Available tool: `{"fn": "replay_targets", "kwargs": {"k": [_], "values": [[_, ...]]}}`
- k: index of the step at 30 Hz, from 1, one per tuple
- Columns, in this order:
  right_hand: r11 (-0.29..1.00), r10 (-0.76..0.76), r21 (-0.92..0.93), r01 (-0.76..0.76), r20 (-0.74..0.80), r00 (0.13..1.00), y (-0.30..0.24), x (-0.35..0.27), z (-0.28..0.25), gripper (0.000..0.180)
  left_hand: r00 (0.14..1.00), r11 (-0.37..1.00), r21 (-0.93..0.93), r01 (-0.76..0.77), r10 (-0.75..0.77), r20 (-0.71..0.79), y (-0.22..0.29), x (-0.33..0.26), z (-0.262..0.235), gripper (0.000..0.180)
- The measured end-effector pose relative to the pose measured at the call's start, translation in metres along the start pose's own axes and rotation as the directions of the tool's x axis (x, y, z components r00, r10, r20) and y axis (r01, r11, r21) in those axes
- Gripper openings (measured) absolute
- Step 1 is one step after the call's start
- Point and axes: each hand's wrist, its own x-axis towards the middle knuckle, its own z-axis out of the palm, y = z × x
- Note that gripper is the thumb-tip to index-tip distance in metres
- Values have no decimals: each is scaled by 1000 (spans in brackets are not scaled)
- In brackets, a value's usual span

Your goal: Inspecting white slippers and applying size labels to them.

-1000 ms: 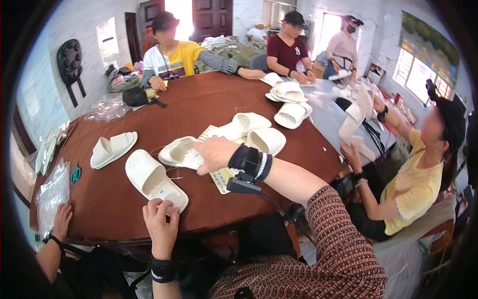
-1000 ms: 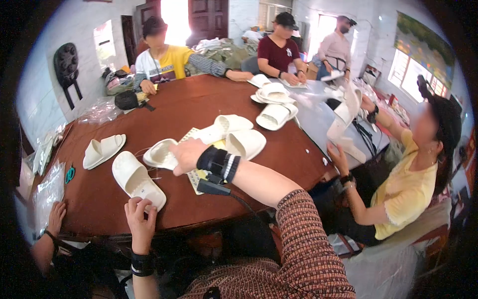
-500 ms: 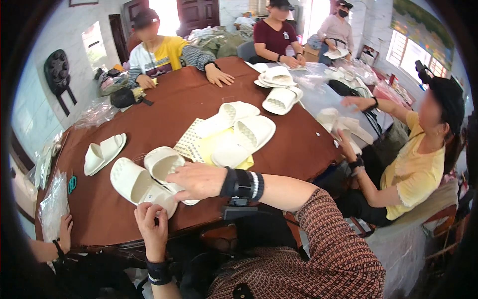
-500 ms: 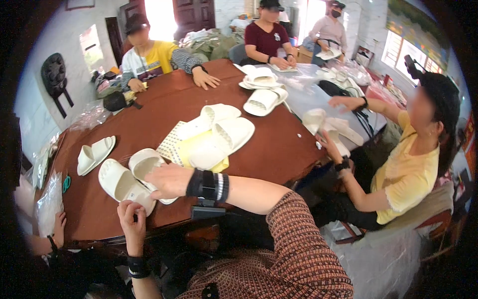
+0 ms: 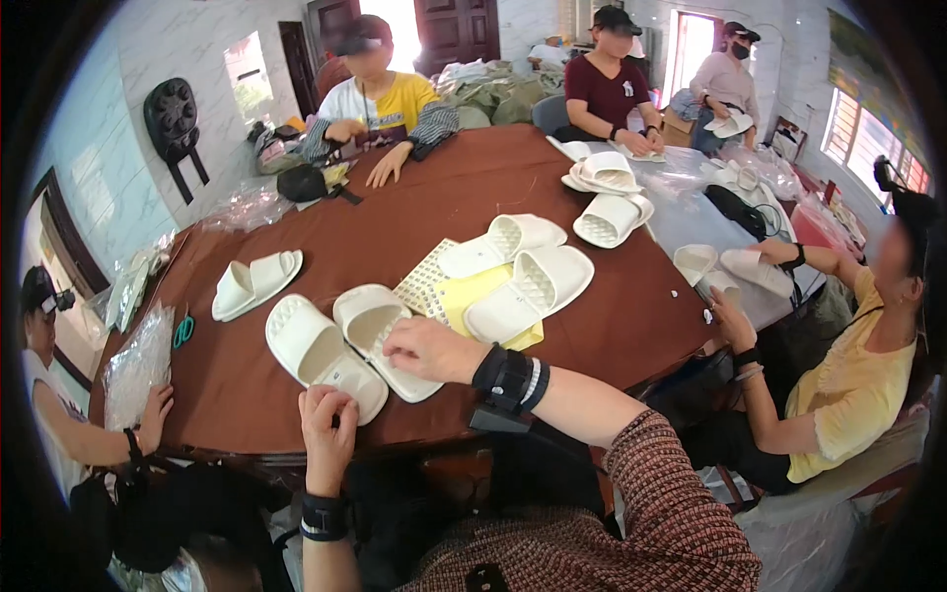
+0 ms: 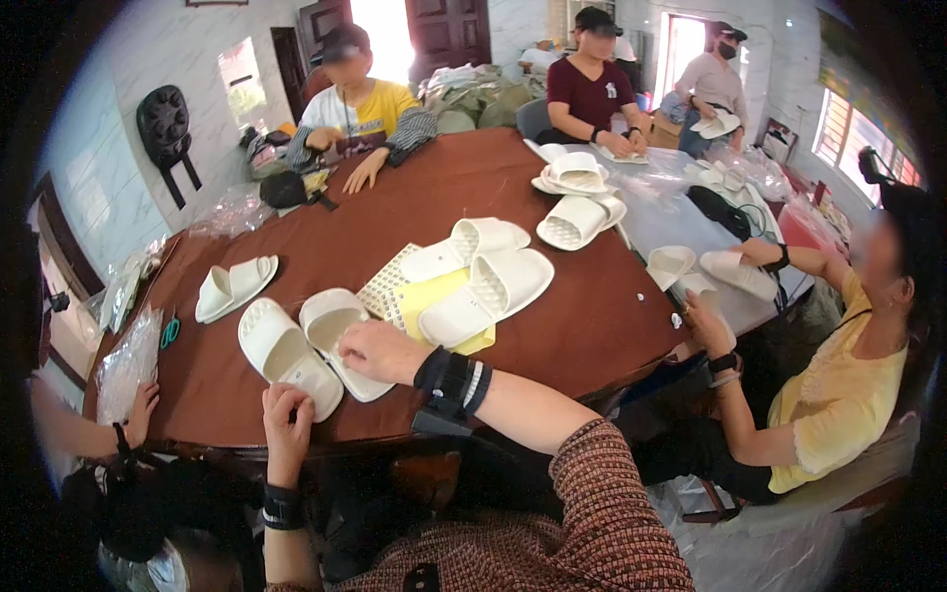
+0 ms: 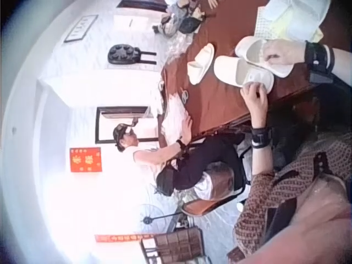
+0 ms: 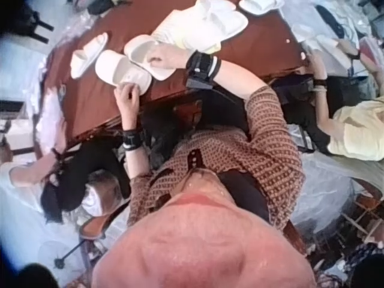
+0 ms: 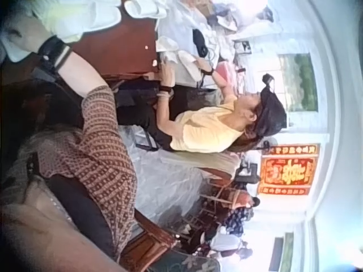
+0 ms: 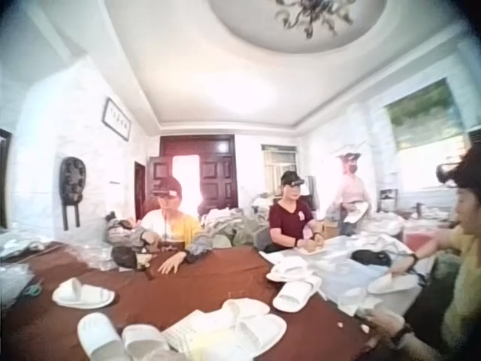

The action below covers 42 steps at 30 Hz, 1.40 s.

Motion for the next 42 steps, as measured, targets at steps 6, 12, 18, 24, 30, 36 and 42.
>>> {"fn": "replay_targets", "kwargs": {"k": [6, 12, 18, 24, 30, 36, 42], "values": [[999, 30, 42, -31, 28, 999, 14, -1, -1, 16, 999, 999, -33, 4, -2, 49, -11, 8, -1, 4], [993, 81, 75, -86, 67, 994, 8, 3, -9, 17, 980, 970, -153, 191, -197, -23, -23, 18, -13, 8], [985, 120, 109, -132, 111, 987, 7, 5, -8, 16, 936, 924, -163, 345, -352, -11, -32, 22, -11, 18], [980, 156, 105, -169, 126, 980, 3, 7, -9, 15, 975, 975, 16, 220, -219, -40, -33, 25, -5, 20], [989, 113, 83, -120, 87, 990, 7, 3, -11, 18, 991, 974, 211, 80, -101, 90, -23, 38, -1, 16], [994, 46, 97, -50, 35, 998, 18, 4, 4, 14, 966, 909, 386, 153, -221, 136, -17, 42, -1, 19], [989, 72, 133, -71, -4, 997, 20, -2, -1, 12, 974, 910, 396, 122, -187, 131, -15, 41, 12, 19]]}}
